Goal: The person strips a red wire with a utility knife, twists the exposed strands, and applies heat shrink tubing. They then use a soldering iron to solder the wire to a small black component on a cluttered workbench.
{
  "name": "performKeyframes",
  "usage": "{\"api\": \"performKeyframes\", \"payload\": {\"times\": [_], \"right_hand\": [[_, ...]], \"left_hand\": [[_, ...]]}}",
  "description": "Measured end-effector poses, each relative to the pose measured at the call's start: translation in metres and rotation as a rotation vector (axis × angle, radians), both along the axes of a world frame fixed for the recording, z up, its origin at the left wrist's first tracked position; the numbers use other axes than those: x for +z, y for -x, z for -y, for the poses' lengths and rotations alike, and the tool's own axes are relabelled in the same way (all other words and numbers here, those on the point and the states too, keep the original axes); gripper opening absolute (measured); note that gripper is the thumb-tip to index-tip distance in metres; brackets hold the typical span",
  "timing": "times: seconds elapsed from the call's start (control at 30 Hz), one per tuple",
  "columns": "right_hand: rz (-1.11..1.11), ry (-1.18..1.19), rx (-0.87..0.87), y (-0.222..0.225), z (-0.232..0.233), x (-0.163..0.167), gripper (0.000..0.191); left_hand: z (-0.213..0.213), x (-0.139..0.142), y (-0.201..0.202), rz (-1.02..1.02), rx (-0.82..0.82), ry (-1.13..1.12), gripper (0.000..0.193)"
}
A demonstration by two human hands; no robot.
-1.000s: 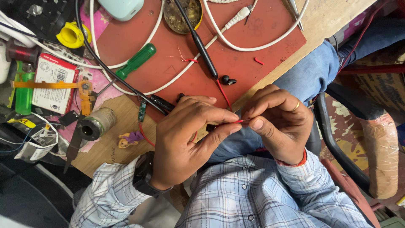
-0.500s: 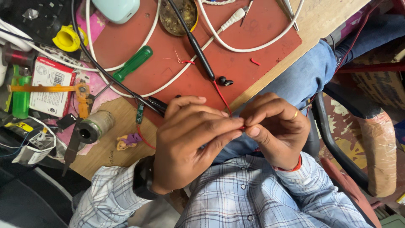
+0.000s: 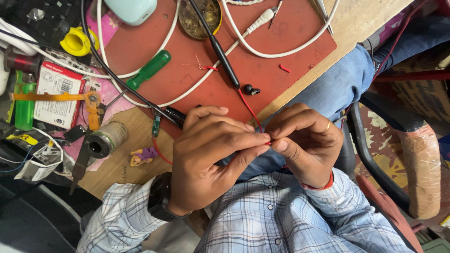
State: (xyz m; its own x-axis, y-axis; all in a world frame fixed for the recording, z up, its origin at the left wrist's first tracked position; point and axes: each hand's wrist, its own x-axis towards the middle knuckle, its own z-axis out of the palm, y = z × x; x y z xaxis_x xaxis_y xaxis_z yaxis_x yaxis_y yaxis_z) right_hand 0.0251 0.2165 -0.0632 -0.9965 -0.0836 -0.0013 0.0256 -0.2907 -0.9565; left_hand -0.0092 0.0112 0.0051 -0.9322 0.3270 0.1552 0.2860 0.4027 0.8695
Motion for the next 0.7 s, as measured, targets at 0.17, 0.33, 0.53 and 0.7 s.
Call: {"api": "performKeyframes", "payload": {"times": [0.17, 0.33, 0.53, 0.7], "right_hand": [[0.012, 0.037, 0.009, 0.0014, 0.0009, 0.0015, 0.015], [0.013, 0.083, -0.008, 0.0046, 0.0018, 0.0040, 0.021], [-0.034, -0.028, 0.041, 0.0053, -0.0033, 0.0015, 0.017], [-0.041, 0.028, 0.072, 0.0050, -0.0051, -0.0008, 0.015]], "left_hand": [[-0.0007, 0.0003, -0.0001, 0.006, 0.012, 0.010, 0.018], [-0.0008, -0.0001, 0.0007, 0.009, 0.010, 0.021, 0.017], [-0.0014, -0.0008, 0.0016, 0.005, -0.004, 0.025, 0.017], [-0.0005, -0.0012, 0.0011, 0.010, -0.008, 0.009, 0.018]]}}
